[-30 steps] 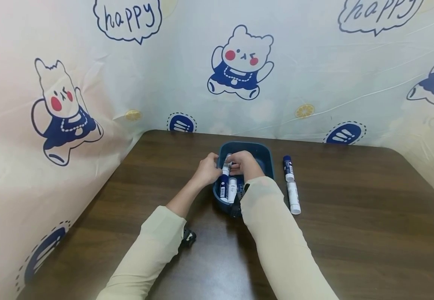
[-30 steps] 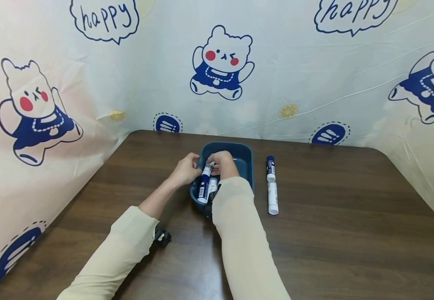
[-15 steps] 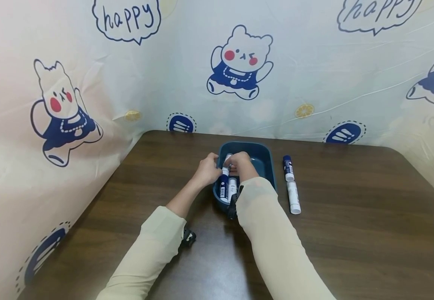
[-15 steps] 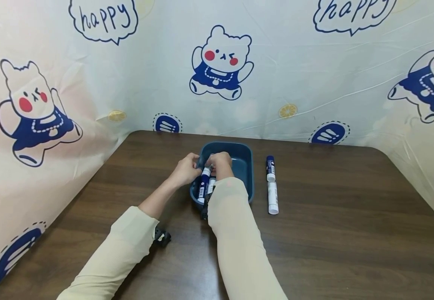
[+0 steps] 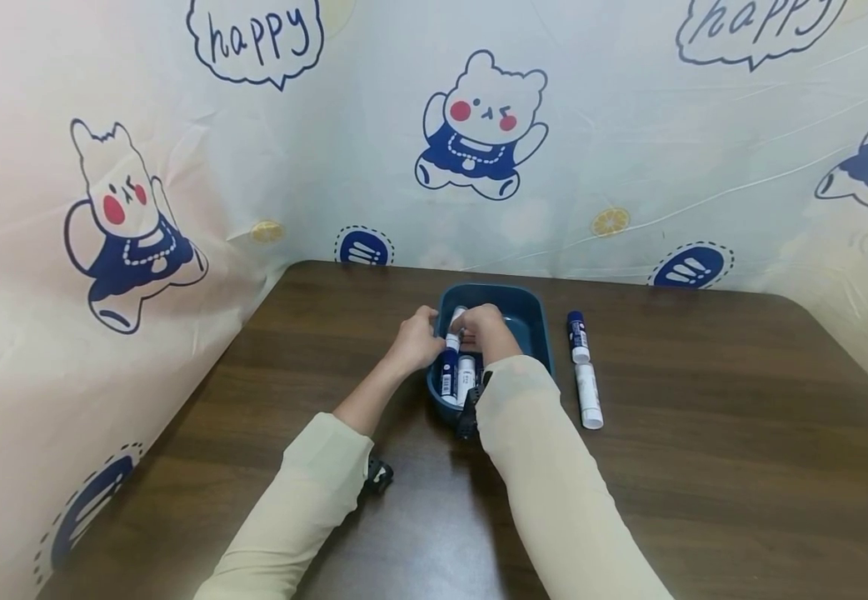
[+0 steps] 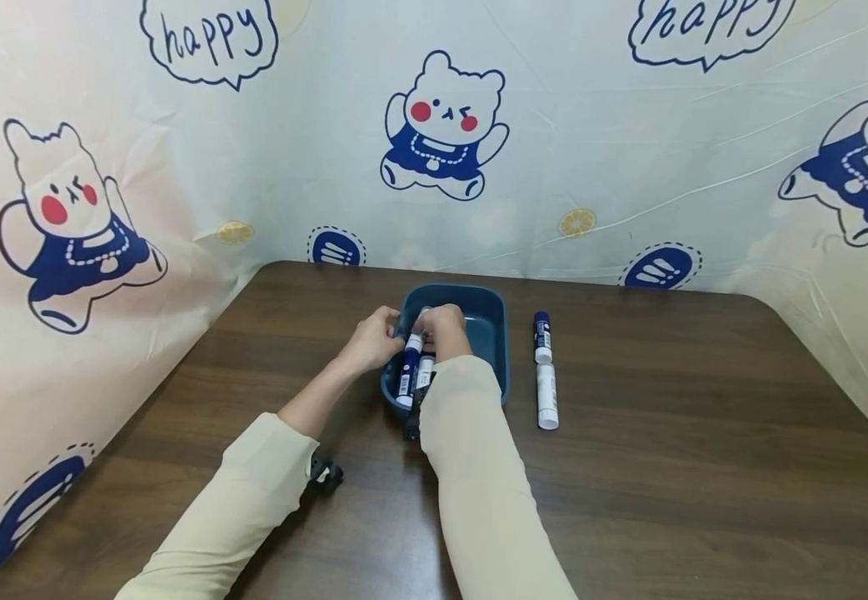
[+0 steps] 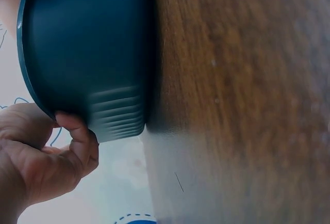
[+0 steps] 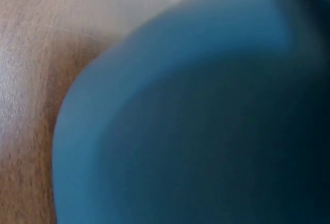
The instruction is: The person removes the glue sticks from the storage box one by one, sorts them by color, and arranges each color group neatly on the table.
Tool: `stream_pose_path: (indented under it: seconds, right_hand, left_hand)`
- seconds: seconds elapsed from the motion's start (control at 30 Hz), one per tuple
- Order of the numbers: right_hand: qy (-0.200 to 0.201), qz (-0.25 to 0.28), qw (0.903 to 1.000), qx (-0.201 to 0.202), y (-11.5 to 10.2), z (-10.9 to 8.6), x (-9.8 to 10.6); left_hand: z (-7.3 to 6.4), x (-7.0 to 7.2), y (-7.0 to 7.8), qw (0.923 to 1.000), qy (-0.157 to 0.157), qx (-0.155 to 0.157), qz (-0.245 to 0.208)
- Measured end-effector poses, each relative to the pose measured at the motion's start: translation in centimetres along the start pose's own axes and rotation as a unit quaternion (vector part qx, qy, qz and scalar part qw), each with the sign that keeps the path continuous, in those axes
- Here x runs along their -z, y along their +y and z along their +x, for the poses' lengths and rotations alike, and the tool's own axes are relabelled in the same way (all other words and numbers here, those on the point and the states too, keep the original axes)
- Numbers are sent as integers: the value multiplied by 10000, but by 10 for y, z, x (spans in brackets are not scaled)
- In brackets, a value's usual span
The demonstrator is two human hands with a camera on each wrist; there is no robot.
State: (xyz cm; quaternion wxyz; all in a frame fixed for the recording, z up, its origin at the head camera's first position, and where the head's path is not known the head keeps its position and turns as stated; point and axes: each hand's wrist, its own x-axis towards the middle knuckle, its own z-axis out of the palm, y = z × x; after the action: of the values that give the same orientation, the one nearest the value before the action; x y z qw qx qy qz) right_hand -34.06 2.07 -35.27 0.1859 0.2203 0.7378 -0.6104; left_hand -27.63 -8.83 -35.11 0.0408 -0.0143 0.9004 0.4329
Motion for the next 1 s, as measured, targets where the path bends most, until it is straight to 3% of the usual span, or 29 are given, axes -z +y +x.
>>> stream_pose_path:
  seconds: [0.27,0.63,1.0]
  right_hand:
    - [-568,604,9965,-140,0,-8,13]
    - [-772,1171,9892,-416,-2,-2,22]
    - [-919,1560,9834,-159,-6,-3,26]
  left_hand:
    - [0,0,1,10000,0,-1,49]
    - [-1,-1,2,10000,-56,-1,54]
    - [-3,2,1,10000,-60,-31,33]
